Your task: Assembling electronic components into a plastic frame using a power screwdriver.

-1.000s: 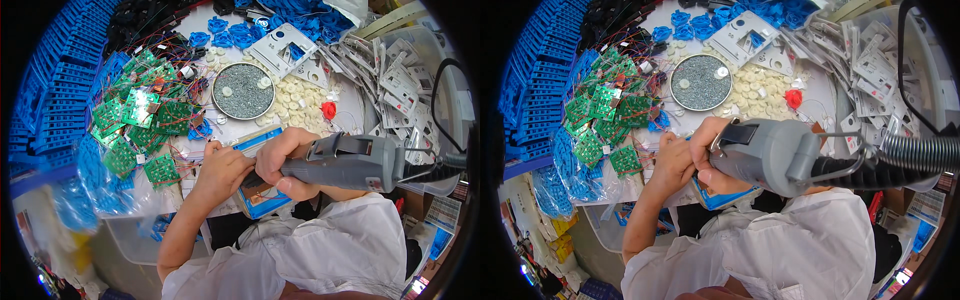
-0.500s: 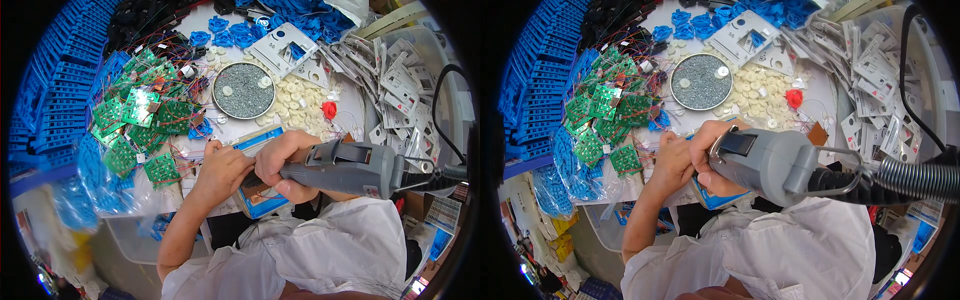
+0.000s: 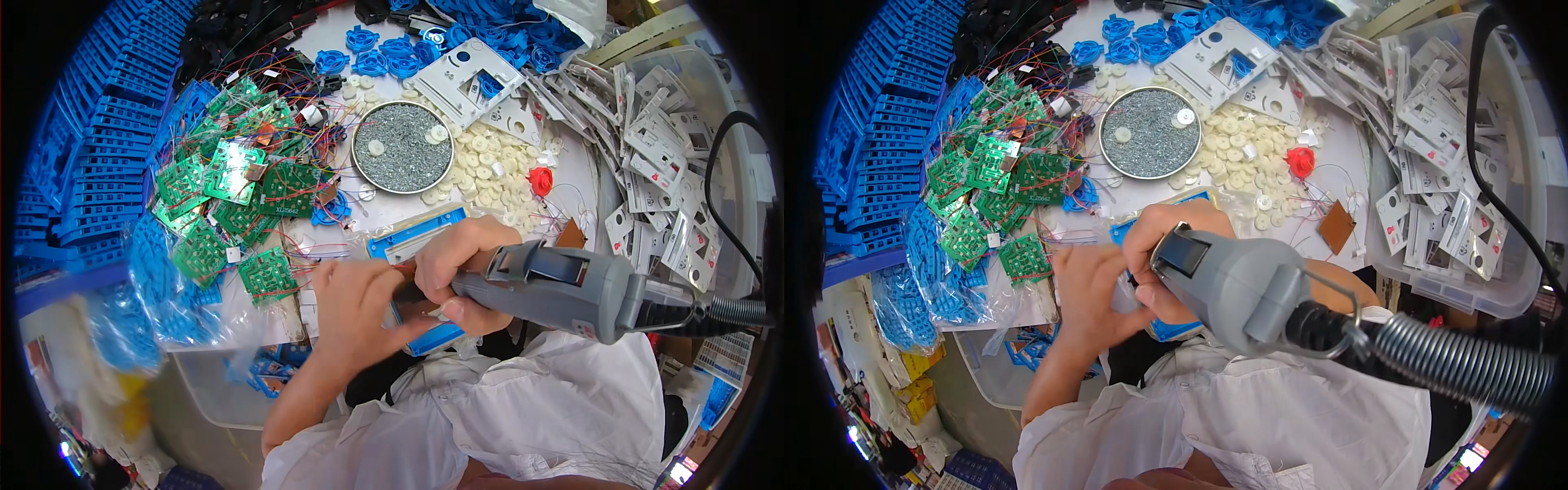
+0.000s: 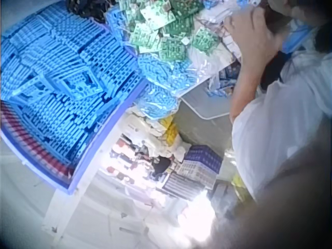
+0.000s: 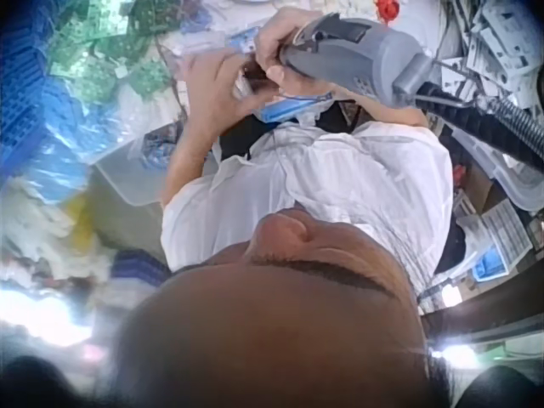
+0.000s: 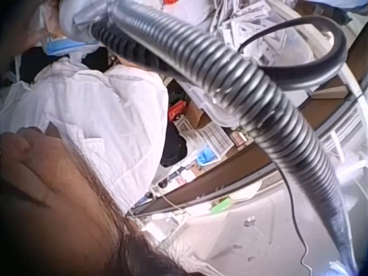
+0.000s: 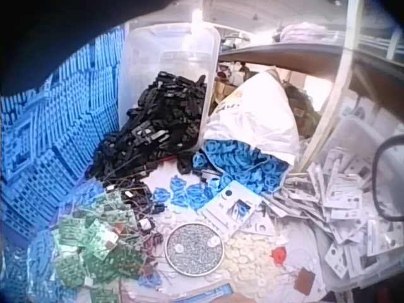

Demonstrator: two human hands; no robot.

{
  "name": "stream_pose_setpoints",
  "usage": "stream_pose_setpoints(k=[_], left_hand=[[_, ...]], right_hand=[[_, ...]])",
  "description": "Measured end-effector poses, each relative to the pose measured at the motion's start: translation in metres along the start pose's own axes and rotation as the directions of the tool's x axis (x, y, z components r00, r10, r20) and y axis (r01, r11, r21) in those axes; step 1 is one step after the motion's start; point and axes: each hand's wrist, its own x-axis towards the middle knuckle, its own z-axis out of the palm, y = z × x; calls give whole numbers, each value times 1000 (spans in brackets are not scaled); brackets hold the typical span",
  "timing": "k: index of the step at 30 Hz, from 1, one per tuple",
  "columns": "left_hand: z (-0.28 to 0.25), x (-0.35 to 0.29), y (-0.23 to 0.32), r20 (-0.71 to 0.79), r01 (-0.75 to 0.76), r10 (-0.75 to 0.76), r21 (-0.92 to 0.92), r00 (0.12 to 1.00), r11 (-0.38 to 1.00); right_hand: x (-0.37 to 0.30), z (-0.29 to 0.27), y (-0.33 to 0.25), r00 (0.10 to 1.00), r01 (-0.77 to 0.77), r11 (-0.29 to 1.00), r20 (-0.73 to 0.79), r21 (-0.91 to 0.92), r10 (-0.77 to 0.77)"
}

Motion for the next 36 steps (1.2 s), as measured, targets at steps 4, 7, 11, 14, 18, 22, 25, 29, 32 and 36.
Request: stream_pose_setpoints(k=[4,7,11,14,18,22,25,29,32,36], left_hand=[[21,-19,11,-56,13,-6,130,998,991],[27,-21,7,-78,-2,12,120,997,993],[26,-15,11,-67,-16,25,133,997,991],[31,-21,12,-80,-4,16,144,997,990],[30,-22,12,-94,26,-13,140,996,990],[31,-21,10,-66,37,-30,114,997,993],[27,-15,10,-64,63,-57,85,996,994],[16,-6,-1,97,138,-128,-103,987,985],[15,0,-13,153,262,-228,-266,962,928],[20,0,-19,242,426,-351,-520,904,740]], right_hand=[[0,1,-5,995,-103,992,15,68,103],[0,2,-7,994,-107,994,29,29,106],[5,2,-5,999,-9,998,32,-68,11],[15,1,-4,993,23,991,119,-132,-7],[17,2,-1,988,-18,991,148,-135,38],[13,-11,-5,947,-156,965,247,-212,208],[7,-15,-14,964,-260,965,71,29,257],[3,-23,-35,923,-191,970,-309,153,230],[-37,-27,-30,902,-369,887,-338,-277,269],[-47,-27,-1,996,-21,691,43,-723,74]])
